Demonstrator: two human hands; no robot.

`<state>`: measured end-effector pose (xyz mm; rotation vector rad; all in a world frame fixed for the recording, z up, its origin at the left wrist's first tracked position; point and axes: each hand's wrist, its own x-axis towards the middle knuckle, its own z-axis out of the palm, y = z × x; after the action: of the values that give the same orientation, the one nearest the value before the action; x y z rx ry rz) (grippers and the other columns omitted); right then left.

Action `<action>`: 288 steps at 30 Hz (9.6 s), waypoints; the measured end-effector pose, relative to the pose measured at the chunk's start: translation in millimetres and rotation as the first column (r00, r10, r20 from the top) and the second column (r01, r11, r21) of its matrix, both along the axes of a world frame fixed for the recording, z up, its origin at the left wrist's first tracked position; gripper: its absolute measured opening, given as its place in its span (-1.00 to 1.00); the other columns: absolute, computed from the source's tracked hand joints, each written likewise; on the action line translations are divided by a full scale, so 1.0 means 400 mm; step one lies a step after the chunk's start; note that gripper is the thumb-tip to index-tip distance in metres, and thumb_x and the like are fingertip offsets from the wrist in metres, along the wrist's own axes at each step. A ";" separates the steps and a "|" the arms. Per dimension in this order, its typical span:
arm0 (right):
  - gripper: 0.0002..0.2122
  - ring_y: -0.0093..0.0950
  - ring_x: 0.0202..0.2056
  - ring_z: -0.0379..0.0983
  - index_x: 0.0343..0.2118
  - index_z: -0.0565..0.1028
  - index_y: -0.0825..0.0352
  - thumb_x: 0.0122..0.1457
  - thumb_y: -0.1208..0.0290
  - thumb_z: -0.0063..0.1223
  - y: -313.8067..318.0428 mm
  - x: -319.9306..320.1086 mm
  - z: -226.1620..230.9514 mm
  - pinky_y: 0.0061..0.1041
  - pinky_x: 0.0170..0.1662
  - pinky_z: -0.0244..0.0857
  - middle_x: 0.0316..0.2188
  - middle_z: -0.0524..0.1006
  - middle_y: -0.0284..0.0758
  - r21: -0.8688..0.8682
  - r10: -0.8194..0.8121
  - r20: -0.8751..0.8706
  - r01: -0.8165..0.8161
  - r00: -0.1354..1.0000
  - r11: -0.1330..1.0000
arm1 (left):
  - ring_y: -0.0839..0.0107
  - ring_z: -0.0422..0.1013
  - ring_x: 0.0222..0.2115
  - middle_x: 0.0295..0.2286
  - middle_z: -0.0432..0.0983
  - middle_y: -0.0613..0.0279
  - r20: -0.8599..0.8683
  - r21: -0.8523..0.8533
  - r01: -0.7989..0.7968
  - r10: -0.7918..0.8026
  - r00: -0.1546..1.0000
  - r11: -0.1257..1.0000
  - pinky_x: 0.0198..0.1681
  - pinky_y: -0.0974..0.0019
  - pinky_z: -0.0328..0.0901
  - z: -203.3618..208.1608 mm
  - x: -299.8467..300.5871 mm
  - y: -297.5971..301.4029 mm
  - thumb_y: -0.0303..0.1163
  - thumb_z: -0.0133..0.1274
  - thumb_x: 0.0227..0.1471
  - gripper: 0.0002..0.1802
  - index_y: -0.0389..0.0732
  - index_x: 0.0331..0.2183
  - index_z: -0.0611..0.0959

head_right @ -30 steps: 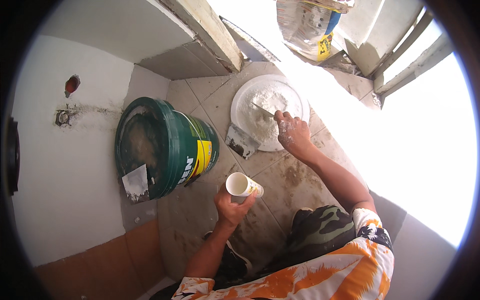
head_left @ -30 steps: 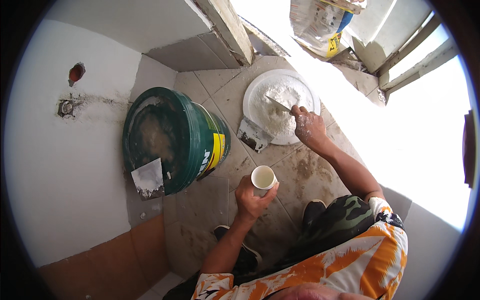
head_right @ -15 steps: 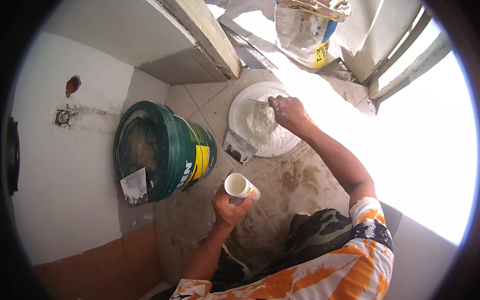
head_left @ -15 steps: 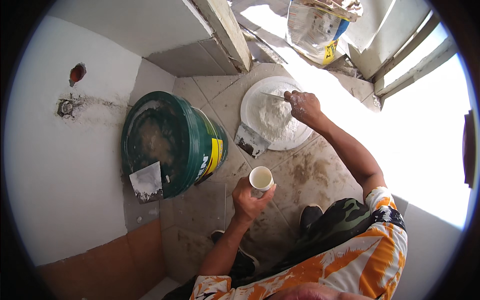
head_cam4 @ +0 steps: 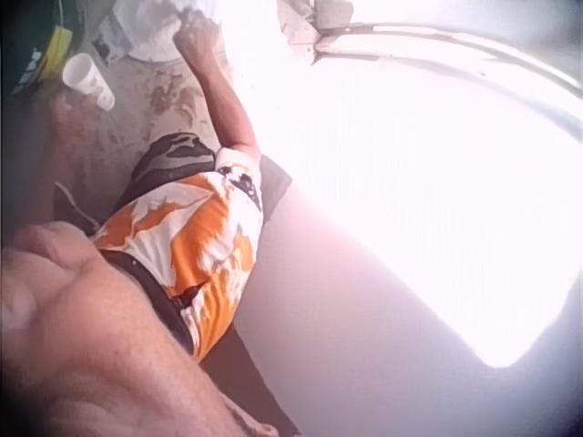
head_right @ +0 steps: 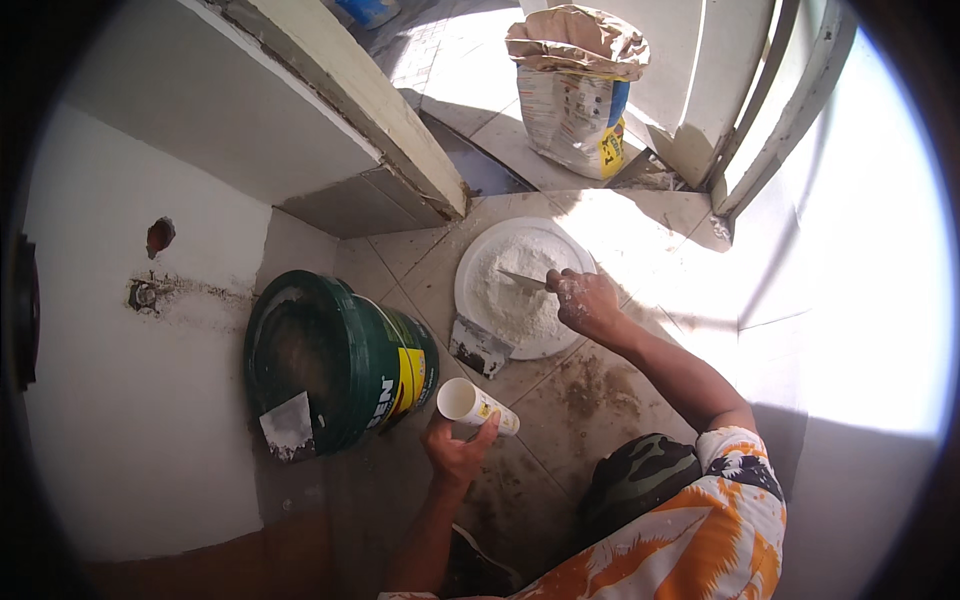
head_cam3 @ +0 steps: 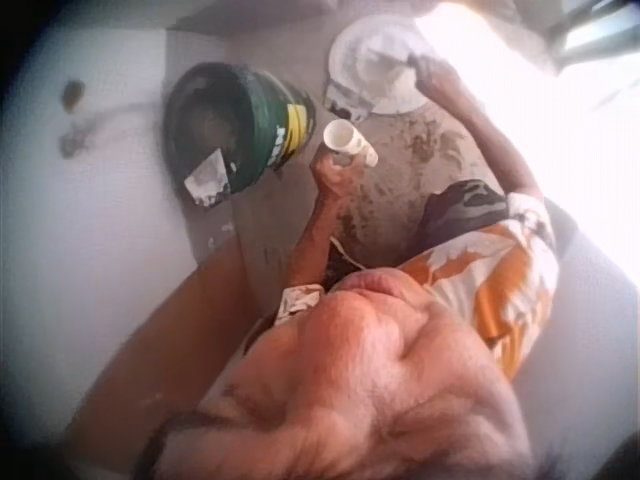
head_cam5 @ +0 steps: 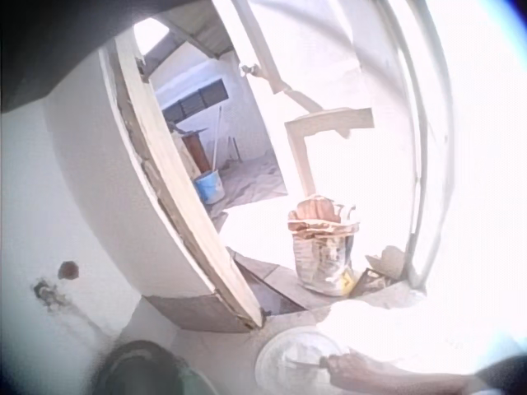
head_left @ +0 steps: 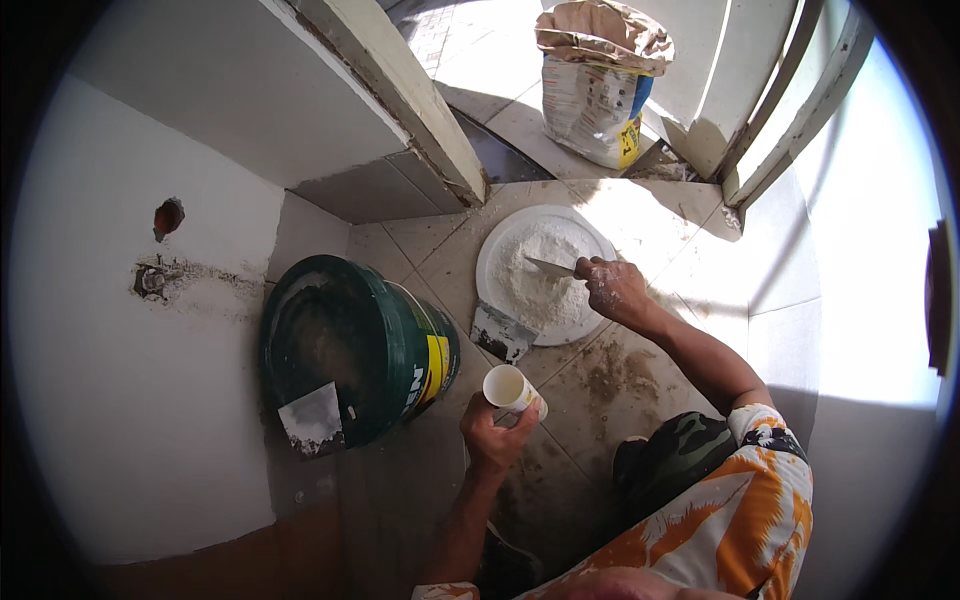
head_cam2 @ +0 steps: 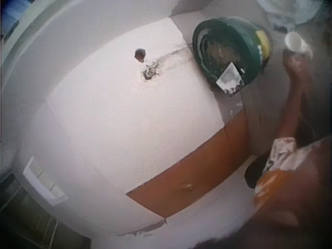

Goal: The person scoops white powder from a bag into a container using a trowel, then adds liquid from a tube and mixes the contents. They also apply a sealant to the ceiling tiles using a caulking gun.

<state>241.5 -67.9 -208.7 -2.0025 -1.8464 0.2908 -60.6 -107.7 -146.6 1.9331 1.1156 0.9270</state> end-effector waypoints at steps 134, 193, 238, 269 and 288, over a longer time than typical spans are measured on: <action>-0.66 -0.21 -0.19 0.61 -0.09 0.62 0.26 0.06 0.29 0.20 0.363 -0.056 0.040 -0.15 -0.28 0.51 -0.17 0.64 -0.24 -0.673 0.378 0.276 -0.103 0.884 0.733 | 0.35 0.59 -0.35 -0.37 0.66 0.05 -0.061 0.056 -0.034 0.037 0.997 0.998 -0.20 0.26 0.46 0.097 0.025 0.105 -0.44 0.34 -0.07 -0.65 -0.40 -0.23 0.64; -0.78 -0.24 -0.40 0.63 -0.24 0.67 0.26 0.01 0.38 0.23 0.381 -0.119 0.063 -0.18 -0.55 0.47 -0.34 0.67 -0.28 -0.568 0.479 0.504 -0.141 0.719 0.811 | 0.32 0.59 -0.36 -0.33 0.64 0.04 0.104 0.053 -0.153 0.147 0.984 0.987 -0.25 0.25 0.48 0.187 -0.162 -0.085 -0.50 0.40 -0.18 -0.60 -0.39 -0.24 0.64; -0.69 -0.29 -0.30 0.56 -0.17 0.60 0.18 0.22 0.07 0.00 0.515 -0.259 -0.014 -0.19 -0.26 0.41 -0.27 0.63 -0.33 -0.857 0.472 0.361 0.087 0.805 0.507 | 0.27 0.59 -0.34 -0.31 0.61 0.03 0.091 0.100 -0.133 0.124 0.988 0.986 -0.23 0.23 0.49 0.164 -0.147 -0.085 -0.50 0.44 -0.23 -0.51 -0.42 -0.20 0.63; -0.74 -0.24 -0.20 0.63 -0.27 0.67 0.30 -0.08 0.53 0.13 0.333 -0.012 0.202 -0.25 -0.25 0.48 -0.28 0.67 -0.19 -0.572 0.377 0.463 -0.054 0.802 0.818 | 0.24 0.59 -0.32 -0.28 0.59 0.02 0.103 0.116 -0.166 0.154 0.983 0.979 -0.20 0.20 0.50 0.163 -0.159 -0.083 -0.47 0.46 -0.26 -0.50 -0.42 -0.21 0.64; -0.86 -0.34 -0.46 0.60 -0.37 0.69 0.17 0.00 0.45 0.18 0.411 -0.134 0.134 -0.25 -0.63 0.33 -0.46 0.66 -0.33 -0.461 0.478 0.625 -0.202 0.617 0.864 | 0.26 0.57 -0.33 -0.32 0.60 0.08 0.018 0.145 -0.137 0.136 0.991 0.980 -0.26 0.23 0.46 0.205 -0.138 -0.052 -0.47 0.43 -0.21 -0.57 -0.34 -0.23 0.64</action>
<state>188.0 96.4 -155.1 -2.1488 -2.8906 -0.1308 -115.8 -128.6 -64.6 1.9864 1.2176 1.1181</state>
